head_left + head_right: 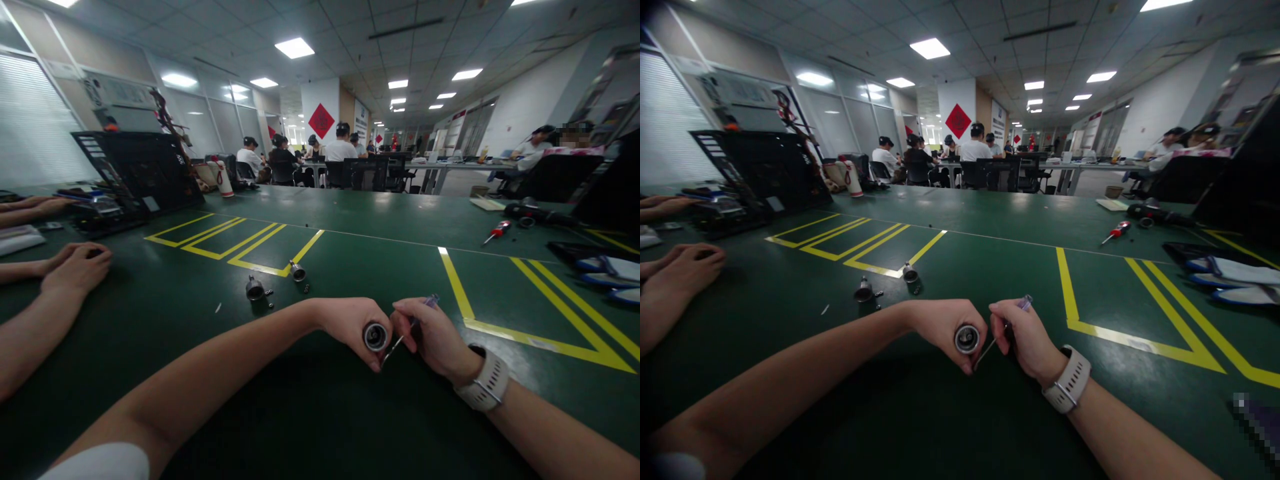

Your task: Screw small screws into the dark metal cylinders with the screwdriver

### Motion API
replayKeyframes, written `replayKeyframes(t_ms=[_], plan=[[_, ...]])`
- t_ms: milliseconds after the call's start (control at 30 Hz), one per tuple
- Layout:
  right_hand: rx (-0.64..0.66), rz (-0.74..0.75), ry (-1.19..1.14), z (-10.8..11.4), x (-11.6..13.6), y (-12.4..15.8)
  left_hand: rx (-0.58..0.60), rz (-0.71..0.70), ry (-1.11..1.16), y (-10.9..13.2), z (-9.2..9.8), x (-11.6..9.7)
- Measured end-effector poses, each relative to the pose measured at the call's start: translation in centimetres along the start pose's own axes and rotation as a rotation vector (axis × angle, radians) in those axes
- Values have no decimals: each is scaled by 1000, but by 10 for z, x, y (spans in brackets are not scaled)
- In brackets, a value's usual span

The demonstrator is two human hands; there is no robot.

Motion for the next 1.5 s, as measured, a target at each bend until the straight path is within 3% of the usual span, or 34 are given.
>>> replayKeyframes(t_ms=[633,733,900,1033,1233,1500], plan=[[29,-37,-172,7,0,-5,94,-90,-71,0,-2,1],[-2,-5,-194,8,0,-5,-7,-51,-91,1,7,6],[-100,129,-197,14,4,-6,-459,160,-274,2,30,29],[-180,214,-135,18,6,-4,-650,235,-363,4,37,42],[-216,323,109,16,5,1,-694,265,-498,5,33,44],[-136,434,522,-5,17,14,-674,279,-584,3,29,41]])
Point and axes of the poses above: each hand's wrist, its own y-axis away from the middle knuckle, its own z-axis out of the back of the hand, x = y × z, the point moved 4 cm from there along -y, towards the middle knuckle, and after that the axes turned 6 degrees about -y, right-handed, at the moved point
